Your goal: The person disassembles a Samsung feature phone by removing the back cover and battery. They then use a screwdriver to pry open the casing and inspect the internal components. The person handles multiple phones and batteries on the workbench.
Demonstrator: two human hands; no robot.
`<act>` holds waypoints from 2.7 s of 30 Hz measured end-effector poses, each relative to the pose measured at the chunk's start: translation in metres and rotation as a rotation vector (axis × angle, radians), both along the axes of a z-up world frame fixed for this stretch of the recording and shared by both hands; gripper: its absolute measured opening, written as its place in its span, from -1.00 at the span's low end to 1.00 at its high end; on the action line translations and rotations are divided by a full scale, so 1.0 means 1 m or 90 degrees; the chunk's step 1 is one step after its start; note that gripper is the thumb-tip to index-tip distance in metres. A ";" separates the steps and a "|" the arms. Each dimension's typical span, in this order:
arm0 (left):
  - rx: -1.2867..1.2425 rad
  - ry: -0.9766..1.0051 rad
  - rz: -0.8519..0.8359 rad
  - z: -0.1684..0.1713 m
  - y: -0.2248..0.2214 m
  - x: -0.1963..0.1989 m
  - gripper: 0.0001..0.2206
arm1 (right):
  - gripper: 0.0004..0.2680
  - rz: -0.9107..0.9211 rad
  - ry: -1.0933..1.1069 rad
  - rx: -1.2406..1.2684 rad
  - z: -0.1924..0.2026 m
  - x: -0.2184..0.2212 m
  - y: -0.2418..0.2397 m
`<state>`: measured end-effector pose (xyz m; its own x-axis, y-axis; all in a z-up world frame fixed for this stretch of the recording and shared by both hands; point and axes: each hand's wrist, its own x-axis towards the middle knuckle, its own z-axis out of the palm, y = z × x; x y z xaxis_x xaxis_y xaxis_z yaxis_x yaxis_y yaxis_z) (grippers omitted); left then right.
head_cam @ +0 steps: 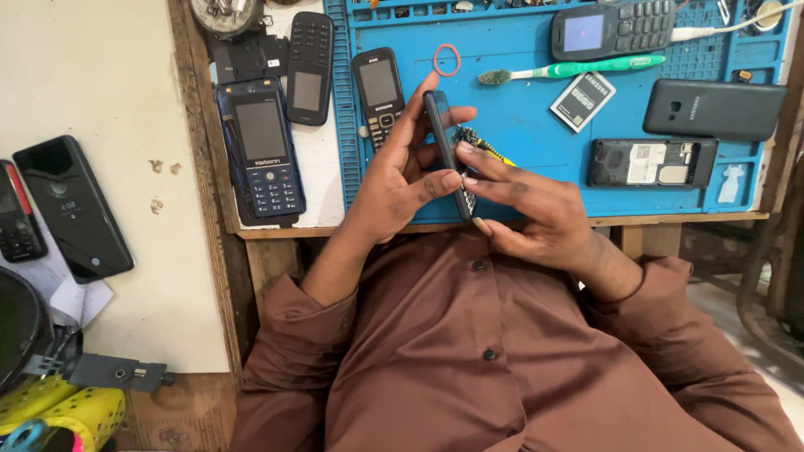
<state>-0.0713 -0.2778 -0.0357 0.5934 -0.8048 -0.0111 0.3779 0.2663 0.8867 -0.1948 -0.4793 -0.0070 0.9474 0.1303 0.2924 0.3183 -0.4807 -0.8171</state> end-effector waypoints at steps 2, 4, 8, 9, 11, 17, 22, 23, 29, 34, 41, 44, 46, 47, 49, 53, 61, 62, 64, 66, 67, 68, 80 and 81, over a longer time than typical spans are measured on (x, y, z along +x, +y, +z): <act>0.007 0.003 -0.004 0.001 0.000 0.000 -0.06 | -0.65 0.002 0.005 0.009 0.000 0.000 -0.001; 0.010 0.004 -0.006 0.002 -0.001 0.000 -0.06 | -0.64 0.003 0.005 0.015 0.000 -0.001 -0.001; 0.024 -0.037 -0.002 0.003 -0.002 -0.002 -0.05 | -0.67 -0.015 -0.012 0.013 -0.002 -0.002 -0.001; 0.032 -0.056 -0.002 0.003 -0.001 -0.004 -0.05 | -0.68 -0.023 -0.019 0.011 -0.002 -0.002 0.000; 0.036 -0.067 0.000 0.004 -0.001 -0.004 -0.06 | -0.69 -0.016 -0.018 0.019 -0.003 -0.001 -0.002; 0.031 -0.058 0.002 0.004 -0.001 -0.005 -0.06 | -0.68 -0.002 -0.024 0.030 -0.002 0.000 -0.003; 0.017 -0.045 -0.005 0.002 -0.001 -0.004 -0.06 | -0.68 0.005 -0.030 0.041 -0.001 0.001 -0.003; 0.022 -0.056 -0.004 0.001 -0.001 -0.004 -0.06 | -0.68 0.005 -0.027 0.041 -0.001 0.001 -0.003; 0.010 -0.128 -0.001 0.001 0.000 -0.005 -0.05 | -0.71 -0.036 -0.063 0.029 -0.002 0.002 0.004; 0.053 -0.171 -0.010 0.005 0.000 -0.007 0.03 | -0.71 -0.060 -0.086 0.029 0.001 0.004 0.008; -0.043 -0.007 0.018 0.010 0.004 -0.008 -0.13 | -0.73 -0.201 -0.101 -0.074 0.026 -0.011 0.013; -0.037 -0.019 0.043 0.010 0.005 -0.009 -0.19 | -0.70 -0.266 -0.106 -0.220 0.032 -0.008 0.011; -0.032 -0.020 0.069 0.011 0.004 -0.012 -0.17 | -0.67 -0.265 -0.096 -0.296 0.030 -0.002 0.012; -0.027 -0.025 0.080 0.011 0.004 -0.012 -0.17 | -0.65 -0.260 -0.081 -0.317 0.026 0.001 0.014; -0.017 -0.033 0.093 0.010 0.005 -0.012 -0.18 | -0.66 -0.253 -0.054 -0.339 0.018 0.004 0.016; -0.035 -0.035 0.127 0.009 0.002 -0.011 -0.18 | -0.72 -0.251 -0.023 -0.337 0.004 0.003 0.015; -0.033 -0.021 0.139 0.002 0.000 -0.010 -0.15 | -0.86 -0.255 -0.001 -0.061 0.002 -0.009 0.000; -0.051 -0.009 0.135 0.001 0.000 -0.009 -0.15 | -0.87 -0.219 -0.010 -0.034 0.002 -0.009 -0.002; -0.086 0.015 0.125 -0.001 0.001 -0.008 -0.17 | -0.85 -0.173 -0.027 -0.028 0.003 -0.010 0.000; -0.140 0.044 0.148 -0.002 0.000 -0.006 -0.20 | -0.82 -0.156 -0.049 -0.066 0.003 -0.012 0.004; -0.168 0.057 0.158 -0.002 -0.001 -0.005 -0.21 | -0.81 -0.149 -0.067 -0.084 0.003 -0.013 0.006; -0.176 0.070 0.178 -0.002 0.000 -0.005 -0.20 | -0.81 -0.142 -0.086 -0.102 0.004 -0.013 0.007; -0.209 0.137 0.233 -0.003 0.003 -0.002 -0.27 | -0.80 -0.153 -0.118 -0.104 -0.003 -0.006 0.004; -0.208 0.145 0.236 -0.005 0.004 -0.002 -0.27 | -0.80 -0.150 -0.113 -0.082 -0.006 -0.007 0.002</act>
<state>-0.0737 -0.2742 -0.0404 0.8503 -0.5246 0.0433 0.3783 0.6663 0.6426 -0.2014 -0.4776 -0.0127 0.8913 -0.0401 0.4516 0.3180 -0.6546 -0.6859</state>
